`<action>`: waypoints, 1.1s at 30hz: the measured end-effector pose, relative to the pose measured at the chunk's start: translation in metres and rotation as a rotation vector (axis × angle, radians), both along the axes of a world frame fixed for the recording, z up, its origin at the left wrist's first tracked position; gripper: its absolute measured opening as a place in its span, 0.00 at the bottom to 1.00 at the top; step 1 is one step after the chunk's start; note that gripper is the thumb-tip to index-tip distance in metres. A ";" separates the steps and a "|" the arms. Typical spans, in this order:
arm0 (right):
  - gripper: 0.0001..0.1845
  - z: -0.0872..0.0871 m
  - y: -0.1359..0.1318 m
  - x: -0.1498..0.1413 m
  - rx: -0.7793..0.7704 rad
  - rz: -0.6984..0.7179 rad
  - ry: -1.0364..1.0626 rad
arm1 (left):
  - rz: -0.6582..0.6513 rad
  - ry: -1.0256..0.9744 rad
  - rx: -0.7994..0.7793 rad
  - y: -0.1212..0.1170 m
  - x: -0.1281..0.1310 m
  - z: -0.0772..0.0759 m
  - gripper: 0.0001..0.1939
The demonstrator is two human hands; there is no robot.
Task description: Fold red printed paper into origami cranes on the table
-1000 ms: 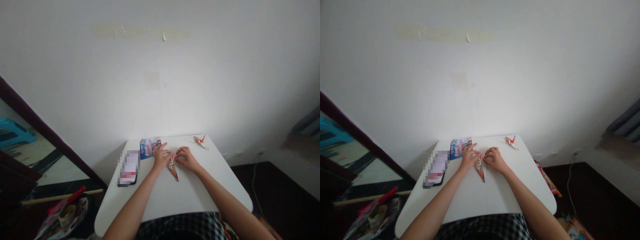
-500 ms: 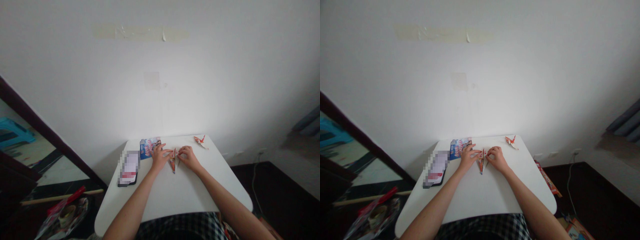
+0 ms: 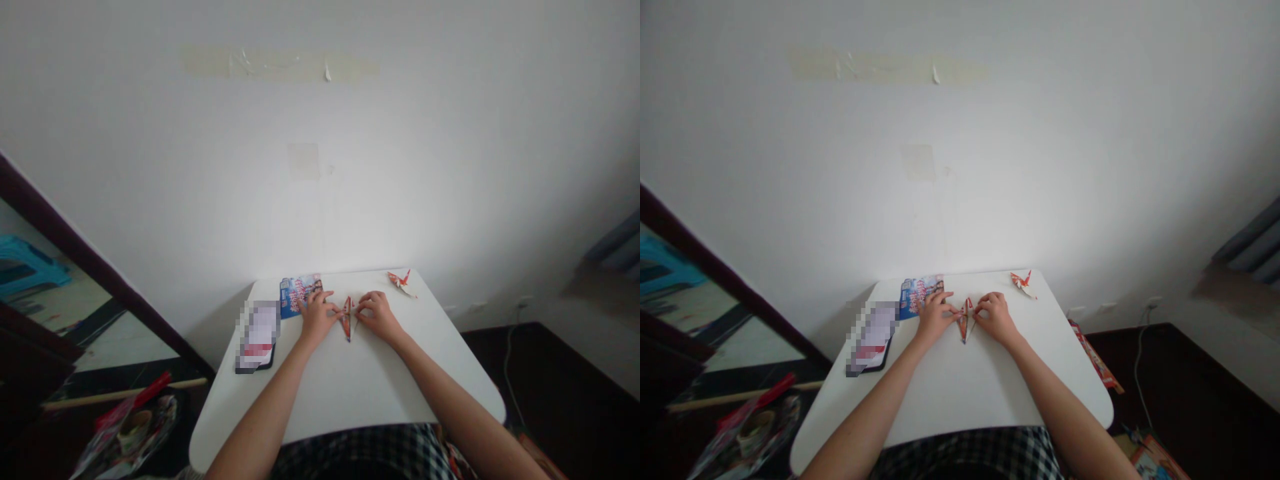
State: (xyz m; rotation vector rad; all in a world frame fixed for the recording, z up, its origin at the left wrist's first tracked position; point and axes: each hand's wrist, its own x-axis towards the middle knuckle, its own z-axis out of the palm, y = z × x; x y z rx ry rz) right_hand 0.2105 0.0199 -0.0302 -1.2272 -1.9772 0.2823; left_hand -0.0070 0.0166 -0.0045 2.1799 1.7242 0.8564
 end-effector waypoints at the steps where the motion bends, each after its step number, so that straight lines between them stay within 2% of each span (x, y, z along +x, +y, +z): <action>1: 0.03 0.000 0.000 0.000 0.006 -0.003 -0.009 | -0.004 0.002 0.002 0.000 -0.001 0.001 0.02; 9: 0.03 -0.001 0.000 0.000 0.016 -0.028 -0.036 | -0.037 0.000 0.006 0.000 -0.007 0.007 0.02; 15: 0.04 0.002 -0.003 0.000 0.027 -0.007 -0.042 | -0.055 -0.002 0.004 0.000 -0.005 0.005 0.03; 19: 0.05 0.001 -0.002 0.001 0.027 -0.004 -0.039 | -0.107 0.028 0.036 0.001 -0.005 0.002 0.03; 25: 0.05 -0.001 -0.001 0.002 0.015 0.002 -0.046 | -0.165 0.096 0.043 -0.001 -0.008 0.009 0.05; 30: 0.06 0.001 -0.001 0.003 0.008 0.005 -0.048 | -0.146 0.081 0.051 -0.002 -0.008 0.010 0.05; 33: 0.04 0.001 -0.001 0.005 0.009 0.017 -0.043 | -0.122 0.004 0.017 -0.002 -0.010 0.010 0.03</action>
